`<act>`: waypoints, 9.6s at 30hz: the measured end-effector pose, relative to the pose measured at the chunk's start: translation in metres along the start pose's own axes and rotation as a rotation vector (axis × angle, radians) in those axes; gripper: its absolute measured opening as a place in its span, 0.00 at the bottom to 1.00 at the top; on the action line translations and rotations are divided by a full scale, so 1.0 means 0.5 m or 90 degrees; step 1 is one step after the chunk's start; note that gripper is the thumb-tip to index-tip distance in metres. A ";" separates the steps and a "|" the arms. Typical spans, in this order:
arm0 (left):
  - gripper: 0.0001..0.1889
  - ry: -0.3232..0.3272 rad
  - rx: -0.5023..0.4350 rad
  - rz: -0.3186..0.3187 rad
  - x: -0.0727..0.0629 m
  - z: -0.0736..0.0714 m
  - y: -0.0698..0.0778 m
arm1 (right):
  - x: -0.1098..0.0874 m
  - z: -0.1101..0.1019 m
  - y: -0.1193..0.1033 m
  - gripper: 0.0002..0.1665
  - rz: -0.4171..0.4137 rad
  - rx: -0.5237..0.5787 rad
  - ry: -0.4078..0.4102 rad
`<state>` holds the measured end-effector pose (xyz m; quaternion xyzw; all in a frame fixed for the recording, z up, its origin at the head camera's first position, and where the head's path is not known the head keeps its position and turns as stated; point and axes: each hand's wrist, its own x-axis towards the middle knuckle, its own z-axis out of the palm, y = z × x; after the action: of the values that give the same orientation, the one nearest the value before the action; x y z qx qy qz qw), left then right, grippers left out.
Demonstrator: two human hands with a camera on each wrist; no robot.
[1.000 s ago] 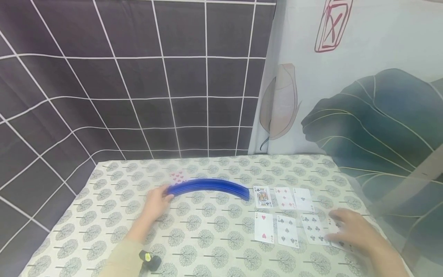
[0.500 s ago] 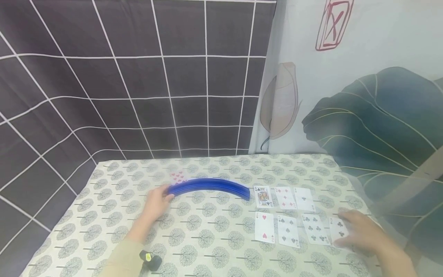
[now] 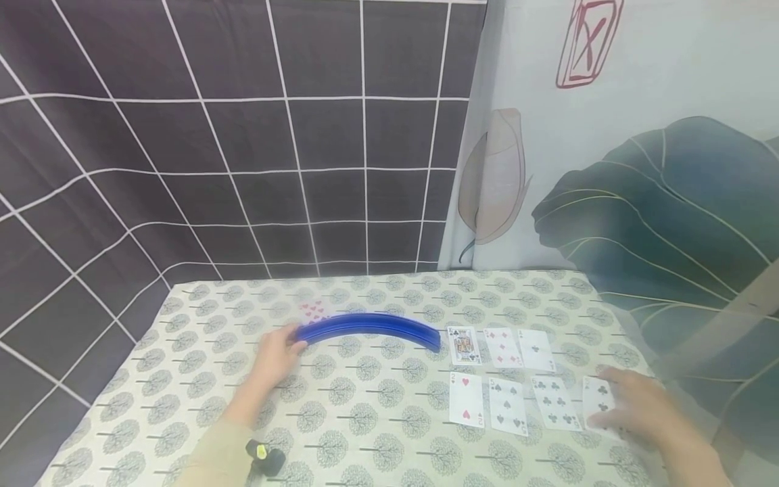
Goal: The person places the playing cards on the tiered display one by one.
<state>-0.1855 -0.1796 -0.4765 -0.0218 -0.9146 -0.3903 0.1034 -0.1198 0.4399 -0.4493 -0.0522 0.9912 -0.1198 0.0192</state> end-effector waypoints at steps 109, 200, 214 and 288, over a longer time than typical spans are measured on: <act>0.22 -0.010 0.012 -0.005 0.001 -0.003 0.005 | 0.139 -0.026 -0.253 0.12 -0.161 0.130 0.392; 0.24 -0.024 -0.011 -0.036 0.001 -0.005 0.009 | 0.232 0.038 -0.539 0.10 -0.323 0.264 0.298; 0.23 -0.019 -0.021 -0.026 0.002 -0.006 0.004 | 0.241 0.052 -0.569 0.09 -0.354 0.254 0.301; 0.18 -0.021 0.003 -0.015 0.008 -0.004 0.001 | 0.288 0.124 -0.784 0.08 -0.405 0.229 0.231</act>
<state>-0.1892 -0.1811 -0.4739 -0.0174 -0.9173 -0.3889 0.0836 -0.2211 0.0309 -0.4192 -0.3302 0.8763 -0.2983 -0.1849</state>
